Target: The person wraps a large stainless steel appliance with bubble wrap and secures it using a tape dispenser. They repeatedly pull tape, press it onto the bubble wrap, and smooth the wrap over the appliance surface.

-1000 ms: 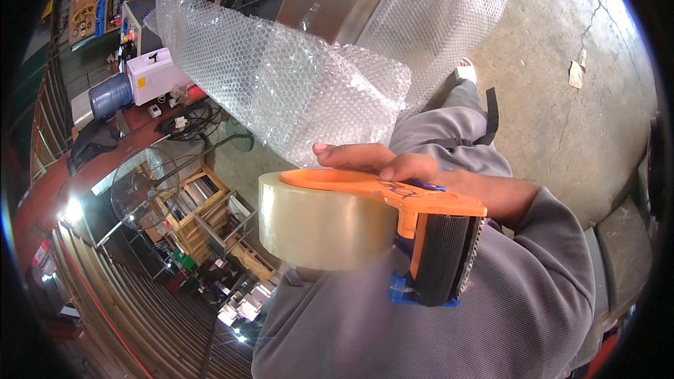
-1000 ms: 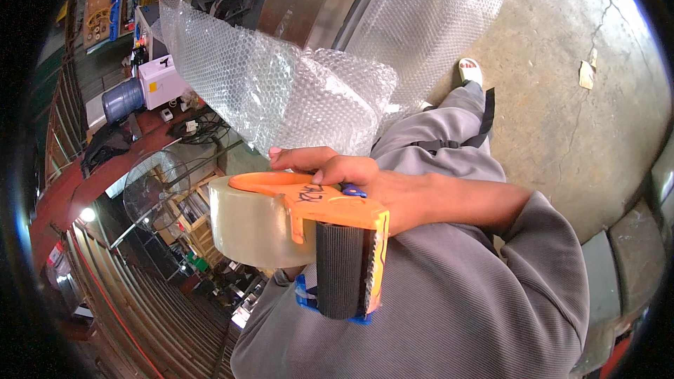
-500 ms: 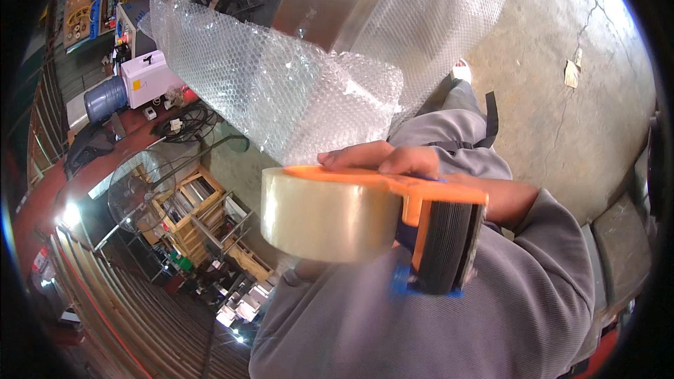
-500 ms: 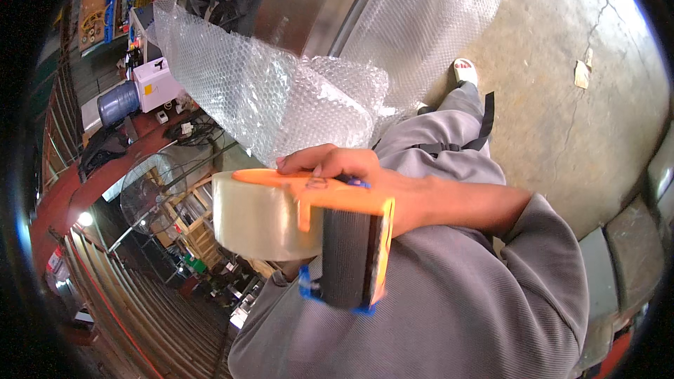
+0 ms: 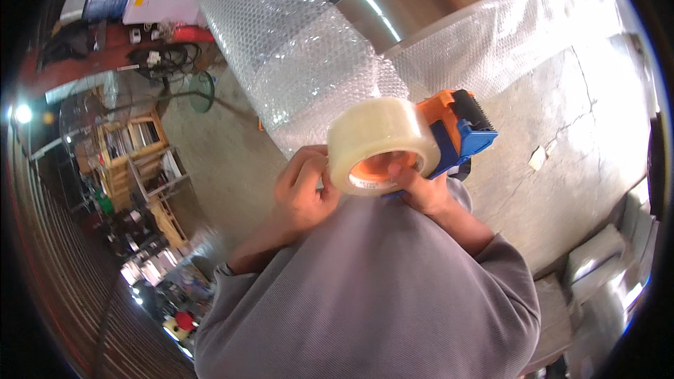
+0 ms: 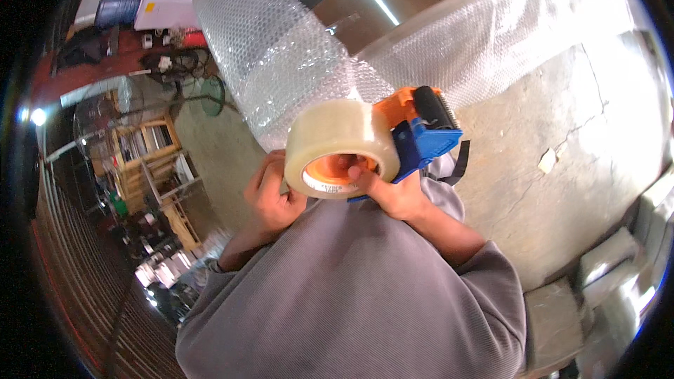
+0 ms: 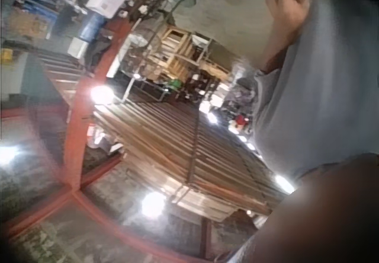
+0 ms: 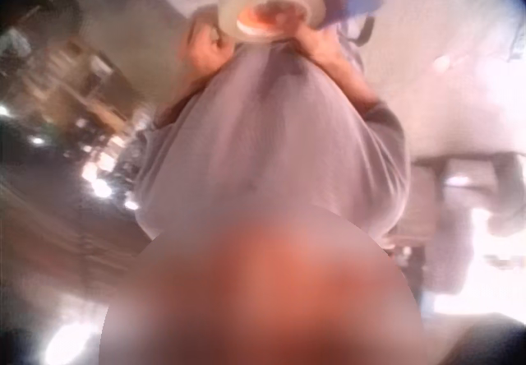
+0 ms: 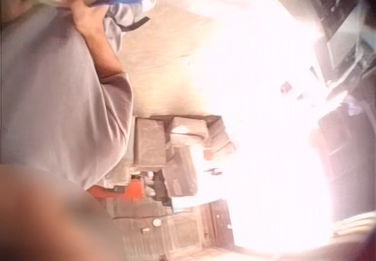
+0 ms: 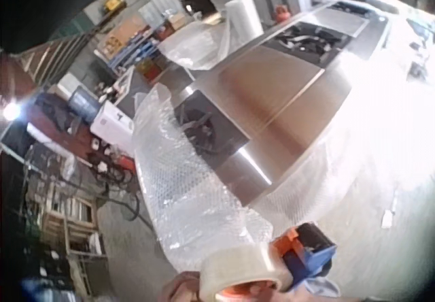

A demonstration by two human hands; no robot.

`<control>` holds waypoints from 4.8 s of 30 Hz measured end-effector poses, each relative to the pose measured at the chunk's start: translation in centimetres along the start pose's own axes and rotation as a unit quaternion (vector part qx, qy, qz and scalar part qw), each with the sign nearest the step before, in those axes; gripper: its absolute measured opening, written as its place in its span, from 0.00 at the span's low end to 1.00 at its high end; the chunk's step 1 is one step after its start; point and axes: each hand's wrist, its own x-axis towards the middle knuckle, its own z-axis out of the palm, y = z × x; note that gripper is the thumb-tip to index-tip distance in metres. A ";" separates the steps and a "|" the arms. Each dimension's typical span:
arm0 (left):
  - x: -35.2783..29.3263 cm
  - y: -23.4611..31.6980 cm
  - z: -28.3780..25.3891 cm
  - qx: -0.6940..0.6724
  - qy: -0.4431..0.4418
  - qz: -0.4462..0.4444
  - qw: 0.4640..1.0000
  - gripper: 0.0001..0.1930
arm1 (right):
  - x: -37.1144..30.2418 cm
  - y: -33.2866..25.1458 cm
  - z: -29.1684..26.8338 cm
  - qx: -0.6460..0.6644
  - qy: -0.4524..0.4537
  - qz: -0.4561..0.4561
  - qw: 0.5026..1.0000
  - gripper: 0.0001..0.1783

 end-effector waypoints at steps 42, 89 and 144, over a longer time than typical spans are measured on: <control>-1.0 -0.6 2.9 -0.173 0.062 -0.026 0.983 0.10 | -0.2 -0.6 2.3 0.165 0.114 0.085 0.976 0.29; 1.2 0.5 4.6 -0.247 0.092 -0.090 0.960 0.36 | 0.6 -1.2 0.1 0.493 0.037 0.139 0.858 0.24; 1.4 -3.2 5.3 -0.599 -0.099 -0.190 0.771 0.35 | -1.0 -1.6 1.8 0.295 0.100 0.246 0.918 0.37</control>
